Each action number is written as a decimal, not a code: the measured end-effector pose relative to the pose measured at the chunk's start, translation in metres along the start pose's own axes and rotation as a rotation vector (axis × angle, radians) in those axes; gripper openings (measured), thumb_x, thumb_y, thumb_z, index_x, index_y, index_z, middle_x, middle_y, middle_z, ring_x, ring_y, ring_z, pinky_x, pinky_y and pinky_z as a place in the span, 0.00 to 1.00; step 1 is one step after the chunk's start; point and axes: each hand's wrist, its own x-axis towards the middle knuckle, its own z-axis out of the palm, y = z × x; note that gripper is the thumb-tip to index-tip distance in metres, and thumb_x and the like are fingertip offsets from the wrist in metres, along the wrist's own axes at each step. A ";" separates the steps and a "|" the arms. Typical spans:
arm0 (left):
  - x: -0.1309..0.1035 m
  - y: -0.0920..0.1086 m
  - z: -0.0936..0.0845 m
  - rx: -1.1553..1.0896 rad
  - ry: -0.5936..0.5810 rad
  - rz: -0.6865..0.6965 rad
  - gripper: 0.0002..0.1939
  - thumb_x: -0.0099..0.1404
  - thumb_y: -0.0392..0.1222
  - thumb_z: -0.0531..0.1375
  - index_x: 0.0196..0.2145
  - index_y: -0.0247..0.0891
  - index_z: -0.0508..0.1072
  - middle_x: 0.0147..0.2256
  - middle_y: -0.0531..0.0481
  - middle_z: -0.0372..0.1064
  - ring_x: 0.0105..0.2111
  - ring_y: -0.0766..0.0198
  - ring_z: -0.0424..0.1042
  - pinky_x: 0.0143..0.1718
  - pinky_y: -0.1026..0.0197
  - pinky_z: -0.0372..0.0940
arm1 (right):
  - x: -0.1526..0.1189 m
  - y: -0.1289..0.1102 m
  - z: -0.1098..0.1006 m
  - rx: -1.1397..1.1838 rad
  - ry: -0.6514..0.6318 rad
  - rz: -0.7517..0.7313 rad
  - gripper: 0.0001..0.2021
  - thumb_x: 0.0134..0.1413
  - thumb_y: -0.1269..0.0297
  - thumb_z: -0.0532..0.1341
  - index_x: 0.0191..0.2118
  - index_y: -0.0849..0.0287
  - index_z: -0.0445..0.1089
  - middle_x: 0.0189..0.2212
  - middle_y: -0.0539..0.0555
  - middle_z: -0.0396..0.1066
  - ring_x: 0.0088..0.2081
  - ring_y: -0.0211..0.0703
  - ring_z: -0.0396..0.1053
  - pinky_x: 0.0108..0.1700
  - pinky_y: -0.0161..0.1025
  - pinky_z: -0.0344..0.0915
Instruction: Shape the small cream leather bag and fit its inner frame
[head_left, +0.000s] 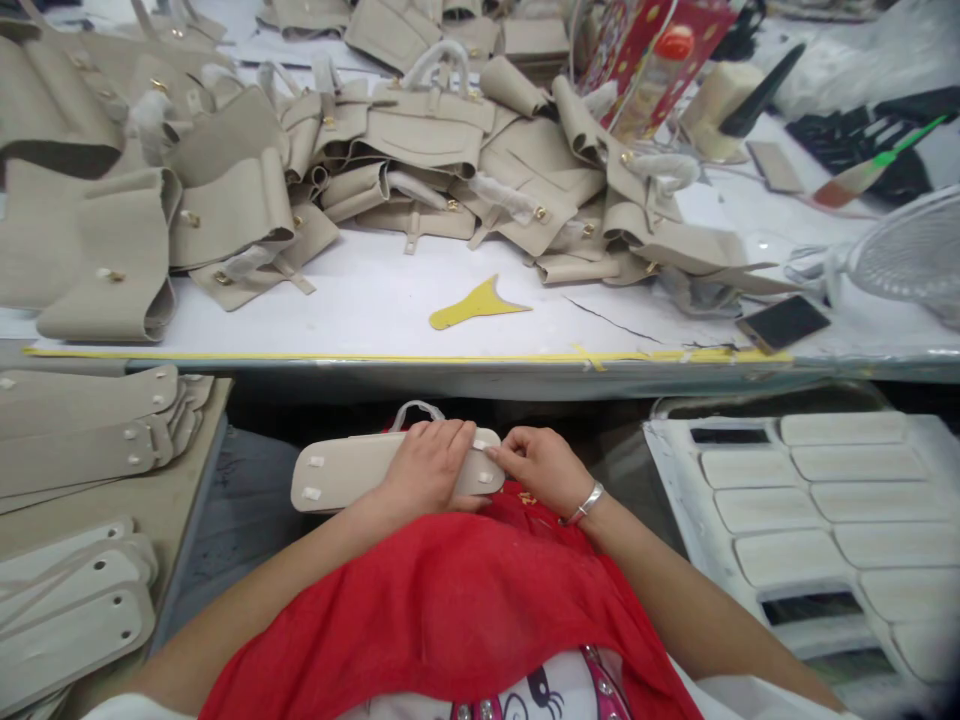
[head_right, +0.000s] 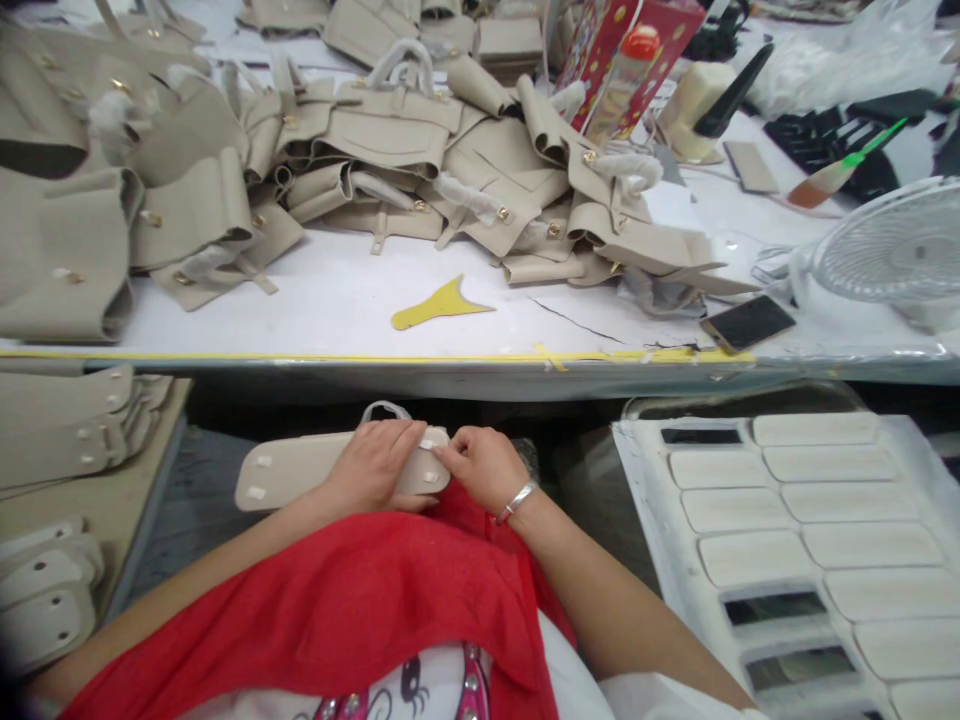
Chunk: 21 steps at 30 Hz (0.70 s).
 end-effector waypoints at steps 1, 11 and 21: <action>0.003 0.002 0.001 -0.001 0.003 0.008 0.42 0.51 0.63 0.58 0.53 0.28 0.58 0.48 0.36 0.62 0.46 0.49 0.61 0.46 0.51 0.53 | 0.000 -0.001 -0.001 -0.012 0.001 0.000 0.16 0.50 0.53 0.57 0.22 0.60 0.68 0.19 0.49 0.66 0.21 0.33 0.58 0.23 0.32 0.48; 0.007 0.007 -0.001 -0.008 -0.020 -0.018 0.36 0.53 0.60 0.57 0.51 0.30 0.59 0.46 0.39 0.63 0.44 0.51 0.62 0.43 0.52 0.53 | -0.002 -0.009 -0.003 -0.156 0.006 -0.015 0.14 0.51 0.56 0.58 0.22 0.60 0.68 0.19 0.49 0.67 0.21 0.33 0.59 0.24 0.33 0.46; 0.006 0.006 0.002 -0.061 -0.006 -0.035 0.36 0.51 0.59 0.59 0.51 0.33 0.59 0.46 0.40 0.64 0.44 0.51 0.62 0.44 0.53 0.53 | -0.004 -0.012 0.000 -0.239 0.031 -0.015 0.15 0.53 0.54 0.56 0.23 0.59 0.66 0.20 0.50 0.68 0.22 0.35 0.61 0.25 0.34 0.46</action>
